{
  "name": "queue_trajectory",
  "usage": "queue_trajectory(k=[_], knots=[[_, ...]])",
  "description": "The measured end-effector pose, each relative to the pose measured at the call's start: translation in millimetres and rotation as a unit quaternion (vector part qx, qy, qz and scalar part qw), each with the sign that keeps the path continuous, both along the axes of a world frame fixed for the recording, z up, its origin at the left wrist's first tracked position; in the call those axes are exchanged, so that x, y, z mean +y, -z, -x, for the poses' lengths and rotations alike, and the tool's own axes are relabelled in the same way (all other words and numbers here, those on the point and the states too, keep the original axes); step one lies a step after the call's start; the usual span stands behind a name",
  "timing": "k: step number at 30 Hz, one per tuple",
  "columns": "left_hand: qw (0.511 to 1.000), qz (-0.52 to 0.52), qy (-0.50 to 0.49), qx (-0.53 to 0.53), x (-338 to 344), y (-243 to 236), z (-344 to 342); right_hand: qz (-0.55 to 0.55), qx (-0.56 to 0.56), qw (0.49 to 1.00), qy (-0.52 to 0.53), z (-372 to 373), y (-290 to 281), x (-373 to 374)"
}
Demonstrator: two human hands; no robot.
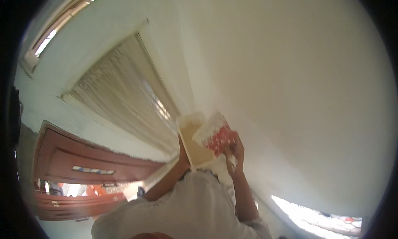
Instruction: The person applies a light-colored compound to a wall near window frames using a spreader, repeatedly scooping the material from a plastic container.
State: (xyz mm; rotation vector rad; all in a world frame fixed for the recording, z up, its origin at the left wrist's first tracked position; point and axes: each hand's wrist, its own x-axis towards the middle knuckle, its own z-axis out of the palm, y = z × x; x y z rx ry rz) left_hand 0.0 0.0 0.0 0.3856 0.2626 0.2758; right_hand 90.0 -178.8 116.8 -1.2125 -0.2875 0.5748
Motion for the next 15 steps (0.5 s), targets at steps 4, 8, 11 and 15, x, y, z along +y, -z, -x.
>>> queue_trajectory(k=[4, 8, 11, 15], knots=[[0.985, -0.097, 0.02, -0.14, 81, -53, -80, -0.16, -0.058, 0.985, 0.01, -54, -76, 67], [0.994, 0.035, 0.012, -0.104, 32, -53, 12, -0.154, -0.067, 0.985, -0.043, -50, -73, 70], [0.994, -0.011, -0.036, -0.106, 51, -67, 21, -0.142, -0.277, 0.95, -0.029, -93, -155, 137], [0.988, -0.034, -0.111, -0.107, 73, -61, 48, -0.191, -0.536, 0.821, 0.053, -143, -307, 255]])
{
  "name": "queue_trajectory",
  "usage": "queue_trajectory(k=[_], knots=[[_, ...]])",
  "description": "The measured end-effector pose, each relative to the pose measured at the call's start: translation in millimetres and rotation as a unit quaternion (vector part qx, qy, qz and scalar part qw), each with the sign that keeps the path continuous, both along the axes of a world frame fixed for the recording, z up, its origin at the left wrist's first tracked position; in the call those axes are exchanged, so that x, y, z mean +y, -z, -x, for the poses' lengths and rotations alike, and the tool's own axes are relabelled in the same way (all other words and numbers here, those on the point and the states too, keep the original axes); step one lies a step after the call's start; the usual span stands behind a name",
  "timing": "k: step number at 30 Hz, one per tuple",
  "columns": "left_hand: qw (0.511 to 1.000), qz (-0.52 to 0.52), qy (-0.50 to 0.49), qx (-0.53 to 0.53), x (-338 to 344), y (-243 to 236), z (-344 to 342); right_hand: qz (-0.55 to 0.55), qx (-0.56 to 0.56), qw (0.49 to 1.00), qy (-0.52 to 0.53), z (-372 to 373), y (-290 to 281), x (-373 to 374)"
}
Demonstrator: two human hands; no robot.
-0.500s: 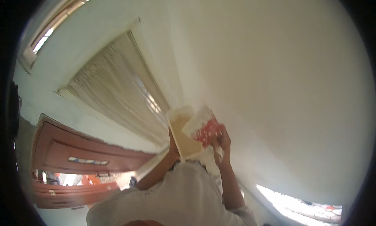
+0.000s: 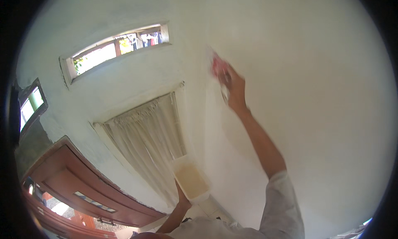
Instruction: The person applies a light-colored compound to a wall near window frames using a spreader, repeatedly scooping the material from a plastic container.
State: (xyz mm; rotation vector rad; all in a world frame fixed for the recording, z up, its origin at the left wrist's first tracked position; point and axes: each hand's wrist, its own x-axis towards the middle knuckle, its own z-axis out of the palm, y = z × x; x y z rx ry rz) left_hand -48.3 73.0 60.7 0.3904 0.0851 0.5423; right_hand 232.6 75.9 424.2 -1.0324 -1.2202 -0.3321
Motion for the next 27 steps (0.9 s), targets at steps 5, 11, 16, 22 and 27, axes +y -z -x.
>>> queue_trajectory(k=[5, 11, 16, 22, 27], knots=[[0.992, -0.007, -0.103, 0.068, 10, 21, 32, -0.154, -0.374, 0.832, 0.38, -17, -226, 118], [0.978, 0.011, -0.164, 0.126, 23, 26, 61, -0.027, -0.417, 0.765, 0.491, 27, -300, 221], [0.976, -0.014, -0.174, 0.127, 35, 18, 69, -0.046, -0.469, 0.732, 0.493, 37, -194, 244], [0.971, -0.006, -0.196, 0.134, 41, 14, 70, -0.047, -0.399, 0.823, 0.403, 27, -204, 168], [0.968, -0.019, -0.21, 0.135, 34, 9, 72, -0.185, -0.343, 0.806, 0.446, -14, -318, 173]])
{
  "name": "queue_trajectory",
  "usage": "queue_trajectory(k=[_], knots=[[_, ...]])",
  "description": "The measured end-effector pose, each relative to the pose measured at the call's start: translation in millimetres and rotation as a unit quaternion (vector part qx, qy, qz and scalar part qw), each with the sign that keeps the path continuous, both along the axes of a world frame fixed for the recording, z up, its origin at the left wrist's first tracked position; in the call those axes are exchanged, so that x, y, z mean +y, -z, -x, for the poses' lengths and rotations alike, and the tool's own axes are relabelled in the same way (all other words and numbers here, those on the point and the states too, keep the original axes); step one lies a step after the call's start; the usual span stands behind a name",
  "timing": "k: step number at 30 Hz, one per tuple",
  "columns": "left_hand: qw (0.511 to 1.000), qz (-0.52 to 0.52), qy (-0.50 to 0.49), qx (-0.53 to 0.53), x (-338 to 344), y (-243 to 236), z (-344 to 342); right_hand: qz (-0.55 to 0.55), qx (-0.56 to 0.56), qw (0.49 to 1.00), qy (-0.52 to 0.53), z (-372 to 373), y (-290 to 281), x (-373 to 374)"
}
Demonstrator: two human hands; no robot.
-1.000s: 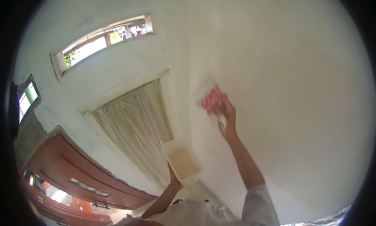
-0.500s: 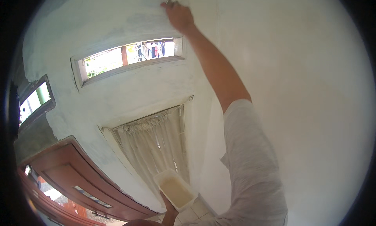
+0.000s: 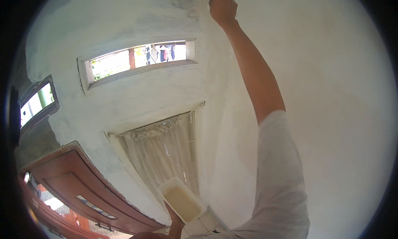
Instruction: The person applies a light-colored compound to a wall near window frames using a spreader, repeatedly scooping the material from a plastic container.
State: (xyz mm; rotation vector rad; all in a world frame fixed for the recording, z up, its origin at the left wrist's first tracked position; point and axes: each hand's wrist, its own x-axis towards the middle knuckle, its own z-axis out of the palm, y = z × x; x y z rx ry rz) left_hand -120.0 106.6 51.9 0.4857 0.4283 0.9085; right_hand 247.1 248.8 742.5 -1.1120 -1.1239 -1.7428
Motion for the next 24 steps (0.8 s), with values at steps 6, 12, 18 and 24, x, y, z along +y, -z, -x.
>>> queue_trajectory(k=[6, 12, 18, 24], knots=[[0.999, -0.004, -0.035, -0.007, 0, 9, 8, 0.062, -0.031, 0.989, 0.131, 60, 37, 94], [1.0, -0.001, -0.012, -0.019, 18, 18, 16, 0.16, -0.126, 0.979, 0.022, 118, 124, 60], [1.0, -0.017, -0.02, -0.011, 19, 6, 18, 0.039, -0.13, 0.989, -0.063, 32, 38, 11], [1.0, -0.005, -0.029, 0.007, 14, -2, 22, 0.129, 0.067, 0.983, 0.111, 22, 23, 77]])
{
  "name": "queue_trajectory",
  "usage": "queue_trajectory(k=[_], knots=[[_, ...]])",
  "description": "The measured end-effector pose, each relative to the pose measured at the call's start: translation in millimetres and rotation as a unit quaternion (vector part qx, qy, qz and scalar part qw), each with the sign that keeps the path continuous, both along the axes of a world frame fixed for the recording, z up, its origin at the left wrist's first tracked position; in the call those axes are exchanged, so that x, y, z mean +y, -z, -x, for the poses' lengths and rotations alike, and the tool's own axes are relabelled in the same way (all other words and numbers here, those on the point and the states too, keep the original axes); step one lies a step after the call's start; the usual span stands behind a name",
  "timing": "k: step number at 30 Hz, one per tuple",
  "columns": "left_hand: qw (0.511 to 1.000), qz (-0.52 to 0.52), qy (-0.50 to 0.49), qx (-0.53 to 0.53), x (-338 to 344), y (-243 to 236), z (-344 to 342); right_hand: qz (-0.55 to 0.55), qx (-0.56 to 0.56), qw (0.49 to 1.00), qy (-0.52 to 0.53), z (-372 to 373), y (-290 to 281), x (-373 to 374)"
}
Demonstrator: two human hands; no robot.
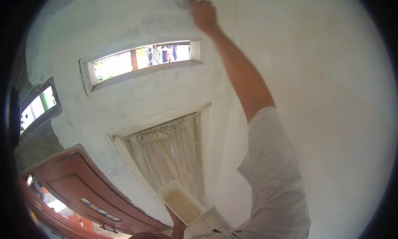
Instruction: The person applies a light-colored compound to a wall near window frames using a spreader, repeatedly scooping the material from a plastic container.
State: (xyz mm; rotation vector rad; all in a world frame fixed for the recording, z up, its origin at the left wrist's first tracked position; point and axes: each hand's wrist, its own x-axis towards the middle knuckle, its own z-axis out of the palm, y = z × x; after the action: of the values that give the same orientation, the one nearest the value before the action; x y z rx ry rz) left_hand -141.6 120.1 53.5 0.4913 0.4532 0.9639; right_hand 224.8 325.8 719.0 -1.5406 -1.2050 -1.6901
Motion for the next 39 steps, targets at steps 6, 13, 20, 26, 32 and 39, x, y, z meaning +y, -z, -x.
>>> queue_trajectory(k=[6, 13, 20, 26, 32, 39], knots=[[1.0, -0.013, 0.003, 0.015, 3, 4, -5, 0.034, -0.178, 0.978, -0.106, 101, 144, -13], [0.999, 0.046, 0.012, 0.003, -1, -14, -4, 0.053, 0.287, 0.793, -0.535, 139, 290, -145], [0.992, 0.091, 0.051, -0.068, -15, 23, -10, 0.208, 0.721, 0.522, -0.405, 178, 446, -276], [0.991, 0.13, 0.024, 0.015, -42, 21, -5, 0.504, 0.503, 0.638, -0.293, 215, 508, -324], [0.988, 0.117, 0.05, 0.088, -54, 30, -18, 0.593, 0.431, 0.649, -0.205, 228, 551, -330], [0.986, 0.132, 0.105, -0.007, -53, 25, -33, 0.348, 0.723, 0.538, -0.258, 187, 511, -369]])
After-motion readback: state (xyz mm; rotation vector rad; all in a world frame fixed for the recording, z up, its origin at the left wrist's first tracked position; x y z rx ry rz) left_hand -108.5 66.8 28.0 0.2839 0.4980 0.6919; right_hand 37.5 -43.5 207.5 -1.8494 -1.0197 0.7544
